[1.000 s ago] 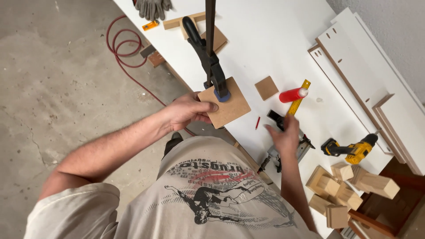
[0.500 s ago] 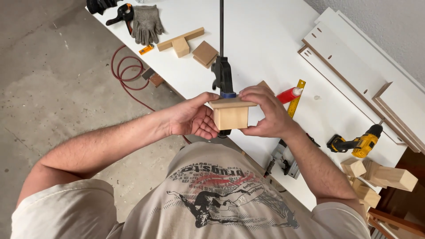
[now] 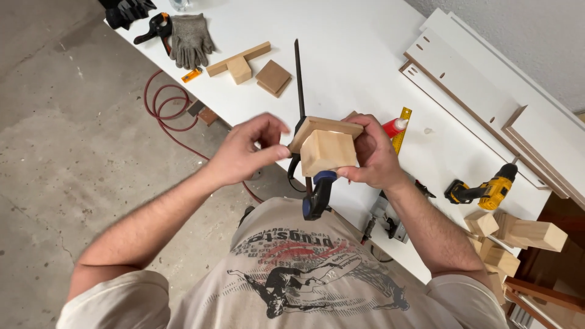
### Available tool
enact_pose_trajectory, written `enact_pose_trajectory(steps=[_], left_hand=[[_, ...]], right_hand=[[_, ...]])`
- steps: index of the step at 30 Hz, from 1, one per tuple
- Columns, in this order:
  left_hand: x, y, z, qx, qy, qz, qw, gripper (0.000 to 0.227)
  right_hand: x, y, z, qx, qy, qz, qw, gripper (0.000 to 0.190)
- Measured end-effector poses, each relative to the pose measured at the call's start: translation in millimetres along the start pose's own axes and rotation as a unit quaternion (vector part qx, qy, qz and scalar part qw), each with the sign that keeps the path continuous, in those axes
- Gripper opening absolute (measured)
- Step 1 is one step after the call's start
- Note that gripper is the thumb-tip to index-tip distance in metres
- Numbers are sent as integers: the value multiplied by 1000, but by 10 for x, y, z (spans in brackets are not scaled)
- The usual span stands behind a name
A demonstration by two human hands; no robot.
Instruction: The person assembles small wooden boxes by clamping pieces together and securing them with a nail gun. They handle multiple wooden pieces, align them, and use a clamp and nail gun to fasten the joints. The person also uses a pencil to mark the wood during the process.
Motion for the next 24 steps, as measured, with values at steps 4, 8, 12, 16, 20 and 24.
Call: enact_pose_trajectory(steps=[4,8,12,16,20,24], left_hand=[[-34,346,267,38,24,107,993,84],[-18,392,463,-34,13,90,995,71],[14,413,463,-89,14,94,991,63],[123,301,462,-182,-12,50,982,55],[319,175,424,-296,-1,9,955,51],[357,123,436,-337,19,-18,941,51]], right_hand=[[-22,-52,23,49,16,30,998,85],[-24,-132,77,106,50,70,991,88],[-6,-190,125,136,97,98,981,84],[27,14,2,146,124,116,975,74],[203,89,-121,137,136,158,968,58],[323,121,-206,148,133,185,962,46]])
Point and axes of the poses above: each hand's wrist, its own x-axis towards the middle knuckle, its own z-axis out of the palm, y = z × x, the point moved 5 cm from there along x, towards the middle knuckle, and after that the axes turned 1 degree about x, right-handed, at the moved point
